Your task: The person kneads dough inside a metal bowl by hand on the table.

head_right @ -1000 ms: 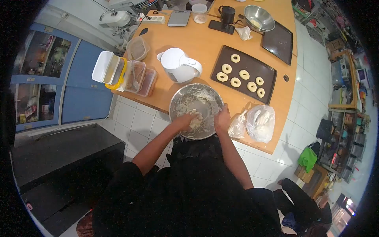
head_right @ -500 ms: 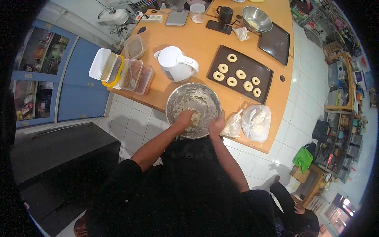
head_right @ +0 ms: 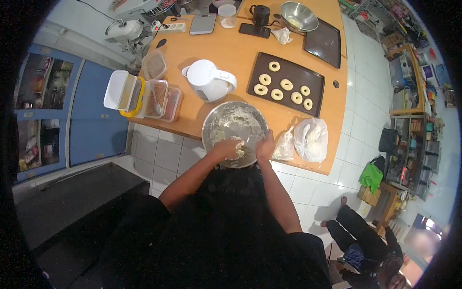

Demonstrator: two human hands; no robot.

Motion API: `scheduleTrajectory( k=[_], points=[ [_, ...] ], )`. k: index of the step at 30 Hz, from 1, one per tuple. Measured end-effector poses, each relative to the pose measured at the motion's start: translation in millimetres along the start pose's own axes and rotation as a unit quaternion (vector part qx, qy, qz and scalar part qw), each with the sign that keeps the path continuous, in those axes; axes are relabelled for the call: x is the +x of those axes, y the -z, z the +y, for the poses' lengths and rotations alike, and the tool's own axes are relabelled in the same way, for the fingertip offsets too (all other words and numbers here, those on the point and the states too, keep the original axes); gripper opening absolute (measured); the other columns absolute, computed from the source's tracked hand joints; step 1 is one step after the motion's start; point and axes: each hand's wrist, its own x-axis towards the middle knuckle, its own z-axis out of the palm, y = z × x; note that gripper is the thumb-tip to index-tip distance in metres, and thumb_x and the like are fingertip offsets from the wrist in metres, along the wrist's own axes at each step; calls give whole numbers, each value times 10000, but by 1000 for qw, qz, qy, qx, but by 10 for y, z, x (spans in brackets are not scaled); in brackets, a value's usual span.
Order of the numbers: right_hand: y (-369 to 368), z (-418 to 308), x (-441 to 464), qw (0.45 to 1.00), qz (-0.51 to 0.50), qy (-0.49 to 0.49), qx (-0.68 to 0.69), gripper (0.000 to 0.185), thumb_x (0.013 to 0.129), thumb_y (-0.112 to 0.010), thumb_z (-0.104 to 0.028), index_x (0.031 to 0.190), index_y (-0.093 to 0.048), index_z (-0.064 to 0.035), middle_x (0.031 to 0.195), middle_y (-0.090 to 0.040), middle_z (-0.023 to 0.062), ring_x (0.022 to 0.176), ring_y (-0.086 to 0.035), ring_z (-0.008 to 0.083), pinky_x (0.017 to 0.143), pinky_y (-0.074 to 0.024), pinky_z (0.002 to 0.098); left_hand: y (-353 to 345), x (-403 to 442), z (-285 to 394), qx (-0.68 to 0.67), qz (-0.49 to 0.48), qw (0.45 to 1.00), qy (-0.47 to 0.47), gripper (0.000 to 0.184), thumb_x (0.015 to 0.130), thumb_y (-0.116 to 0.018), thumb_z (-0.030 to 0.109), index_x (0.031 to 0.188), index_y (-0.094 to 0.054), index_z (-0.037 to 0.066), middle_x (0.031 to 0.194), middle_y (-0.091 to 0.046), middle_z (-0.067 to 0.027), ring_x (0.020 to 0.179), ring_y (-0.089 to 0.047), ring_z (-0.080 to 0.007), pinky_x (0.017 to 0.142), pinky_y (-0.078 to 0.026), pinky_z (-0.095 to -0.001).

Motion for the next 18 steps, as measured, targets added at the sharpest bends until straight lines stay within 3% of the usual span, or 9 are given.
scheduleTrajectory(
  k=[3, 6, 9, 14, 18],
  points=[
    [35, 42, -38, 1000, -4, -26, -14, 267, 864, -507, 9, 1128, -525, -30, 964, -646, 269, 956, -616, 463, 798, -475, 477, 229, 3, 110, -23, -14, 997, 79, 591, 814, -633, 319, 1370, -470, 202, 1220, -624, -160, 1135, -595, -330, 942, -458, -533],
    [-2, 45, -80, 999, 0, -42, -17, 268, 864, -515, 2, 1130, -524, -35, 949, -646, 274, 948, -615, 468, 791, -477, 479, 49, -15, -32, 32, 33, 998, 48, 525, 816, -632, 283, 1317, -510, 181, 1222, -614, -168, 1174, -562, -342, 949, -423, -582],
    [-12, 18, -84, 999, 4, -39, -35, 274, 858, -520, 2, 1129, -526, -37, 938, -645, 277, 943, -613, 471, 787, -479, 480, -126, -19, -51, 85, 59, 995, 8, 533, 809, -623, 285, 1319, -515, 175, 1167, -621, -191, 1118, -579, -364, 910, -455, -529],
    [-28, 19, -110, 999, 16, -25, -17, 297, 834, -516, 19, 1126, -528, -38, 933, -643, 280, 925, -607, 484, 775, -477, 492, -323, 148, 91, 63, 93, 993, 43, 453, 776, -635, 238, 1206, -563, 117, 1114, -643, -170, 1092, -594, -352, 962, -419, -540],
    [-18, -62, -120, 999, 24, -42, 9, 257, 770, -511, 60, 1021, -530, 9, 903, -623, 273, 902, -596, 475, 764, -461, 496, -651, 469, -82, 71, 147, 986, 30, 385, 795, -614, 224, 1150, -568, 84, 1078, -648, -155, 1081, -603, -329, 956, -415, -551]
  ],
)
